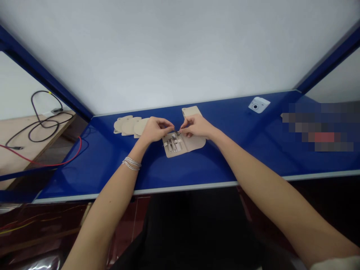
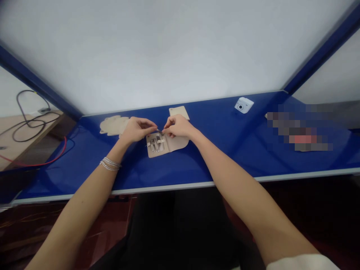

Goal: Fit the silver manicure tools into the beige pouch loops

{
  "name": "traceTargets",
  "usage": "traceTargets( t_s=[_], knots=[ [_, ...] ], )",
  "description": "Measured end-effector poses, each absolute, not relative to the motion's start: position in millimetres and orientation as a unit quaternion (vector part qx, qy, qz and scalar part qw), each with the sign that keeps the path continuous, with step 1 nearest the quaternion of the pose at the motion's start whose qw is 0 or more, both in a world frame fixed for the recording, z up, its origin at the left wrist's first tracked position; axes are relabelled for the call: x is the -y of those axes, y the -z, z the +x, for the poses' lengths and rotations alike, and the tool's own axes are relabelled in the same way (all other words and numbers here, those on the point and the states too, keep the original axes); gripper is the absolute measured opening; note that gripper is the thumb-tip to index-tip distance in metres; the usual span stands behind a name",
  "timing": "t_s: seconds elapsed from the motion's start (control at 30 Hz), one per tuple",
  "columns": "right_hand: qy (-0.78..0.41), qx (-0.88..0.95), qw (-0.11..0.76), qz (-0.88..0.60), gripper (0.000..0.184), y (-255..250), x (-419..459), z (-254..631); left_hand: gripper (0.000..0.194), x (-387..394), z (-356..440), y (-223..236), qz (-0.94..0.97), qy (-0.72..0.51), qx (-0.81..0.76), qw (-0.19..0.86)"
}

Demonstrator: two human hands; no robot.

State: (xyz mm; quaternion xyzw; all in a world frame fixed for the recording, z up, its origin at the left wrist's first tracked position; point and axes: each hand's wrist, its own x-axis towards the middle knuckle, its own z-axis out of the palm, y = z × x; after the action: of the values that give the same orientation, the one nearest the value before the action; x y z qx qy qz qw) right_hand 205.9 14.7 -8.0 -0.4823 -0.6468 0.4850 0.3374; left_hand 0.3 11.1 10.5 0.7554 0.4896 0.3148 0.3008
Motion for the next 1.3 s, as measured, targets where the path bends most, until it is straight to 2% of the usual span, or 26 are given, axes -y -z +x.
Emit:
traceTargets(
  t_s=[0.73, 1.0, 1.3],
  knots=[
    [-0.500, 0.624, 0.328, -0.502, 0.021, 2, -12, 206, 0.028, -15, -1, -6, 0.748, -0.319, -0.498, 0.301],
    [-0.512, 0.594, 0.343, -0.517, 0.016, 5, -14, 204, 0.028, -21, -5, -1, 0.749, -0.299, -0.514, 0.293],
    [-0.509, 0.568, 0.381, -0.523, 0.010, 2, -12, 201, 0.022, -22, -5, 1, 0.775, -0.293, -0.508, 0.237]
  ],
)
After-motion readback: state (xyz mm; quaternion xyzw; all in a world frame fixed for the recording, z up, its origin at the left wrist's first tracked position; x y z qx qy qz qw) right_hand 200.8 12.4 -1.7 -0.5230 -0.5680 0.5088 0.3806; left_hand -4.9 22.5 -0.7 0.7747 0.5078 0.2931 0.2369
